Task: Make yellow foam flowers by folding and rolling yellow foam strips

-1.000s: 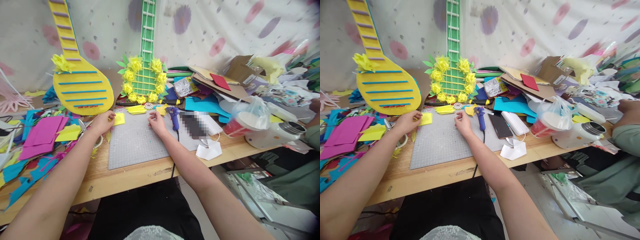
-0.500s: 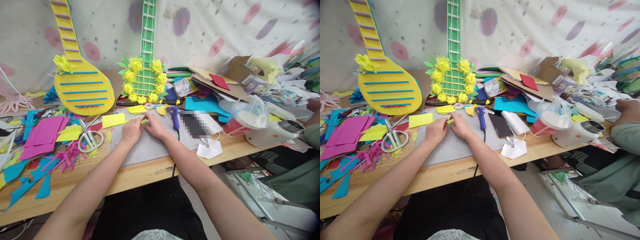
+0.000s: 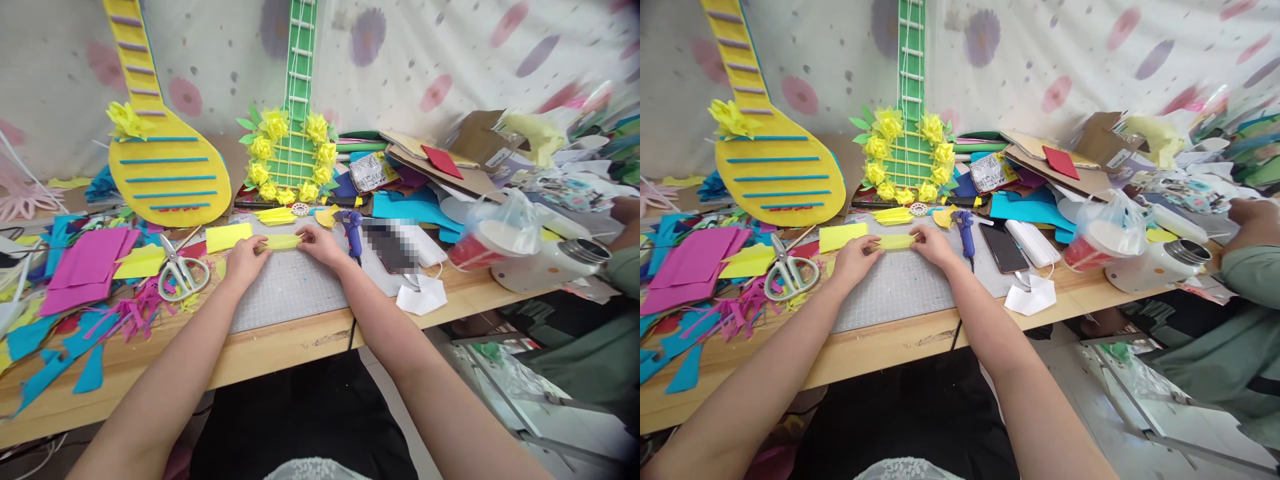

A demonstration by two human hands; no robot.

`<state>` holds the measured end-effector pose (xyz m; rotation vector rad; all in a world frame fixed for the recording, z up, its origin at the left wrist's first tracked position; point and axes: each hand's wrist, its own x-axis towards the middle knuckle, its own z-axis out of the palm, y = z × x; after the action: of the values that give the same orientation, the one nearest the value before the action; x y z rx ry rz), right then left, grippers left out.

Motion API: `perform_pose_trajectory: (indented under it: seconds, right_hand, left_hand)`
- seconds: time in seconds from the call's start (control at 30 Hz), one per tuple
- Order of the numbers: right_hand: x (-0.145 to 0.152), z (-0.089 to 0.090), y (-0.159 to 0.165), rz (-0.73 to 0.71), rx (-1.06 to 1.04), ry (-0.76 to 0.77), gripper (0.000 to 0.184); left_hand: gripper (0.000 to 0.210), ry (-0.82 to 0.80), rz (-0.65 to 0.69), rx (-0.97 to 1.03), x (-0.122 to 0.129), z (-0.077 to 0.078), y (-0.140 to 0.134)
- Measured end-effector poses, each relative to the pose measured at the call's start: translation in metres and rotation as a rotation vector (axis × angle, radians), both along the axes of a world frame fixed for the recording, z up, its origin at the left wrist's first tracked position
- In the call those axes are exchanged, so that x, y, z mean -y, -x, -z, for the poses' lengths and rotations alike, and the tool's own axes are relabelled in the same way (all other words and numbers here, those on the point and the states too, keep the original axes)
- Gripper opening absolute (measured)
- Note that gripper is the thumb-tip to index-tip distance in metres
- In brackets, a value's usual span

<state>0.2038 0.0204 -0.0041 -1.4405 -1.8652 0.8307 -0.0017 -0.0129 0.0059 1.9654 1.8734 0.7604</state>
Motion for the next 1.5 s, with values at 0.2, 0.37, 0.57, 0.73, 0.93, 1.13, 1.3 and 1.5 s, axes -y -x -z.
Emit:
perform_pose_trajectory:
  seconds: [0.2,0.37,0.57,0.73,0.93,1.13,1.3,1.5]
  right_hand:
    - [-0.001,0.0,-0.002,0.061,0.009,0.054,0.022]
    - [0.0,0.0,0.001,0.14,0.057,0.016,0.03]
    - [0.0,-0.004,0.01,0.188,0.177,-0.039,0.031]
    - [-0.001,-0.007,0.016,0.194,0.254,-0.079,0.032]
    - [-0.001,-0.008,0.02,0.207,0.247,-0.097,0.037]
    - [0.002,-0.007,0.022,0.216,0.286,-0.098,0.039]
    - [0.004,-0.009,0.024,0.212,0.378,-0.102,0.039]
    - [0.0,-0.004,0.027,0.22,0.504,-0.139,0.038]
  left_hand:
    - [0.036,0.058,-0.132,0.02,-0.003,-0.002,-0.004]
    - [0.038,0.056,-0.187,0.019,-0.006,-0.002,-0.005]
    - [0.039,0.053,-0.202,0.0,-0.013,-0.001,-0.007]
    - [0.042,0.028,-0.209,-0.01,-0.016,0.0,-0.008]
    - [0.038,0.051,-0.205,-0.044,-0.017,-0.001,-0.01]
    - [0.041,0.035,-0.2,-0.105,-0.018,-0.003,-0.01]
    - [0.042,0.03,-0.181,-0.175,-0.018,-0.006,-0.013]
    - [0.035,0.012,-0.154,-0.269,-0.018,-0.01,-0.017]
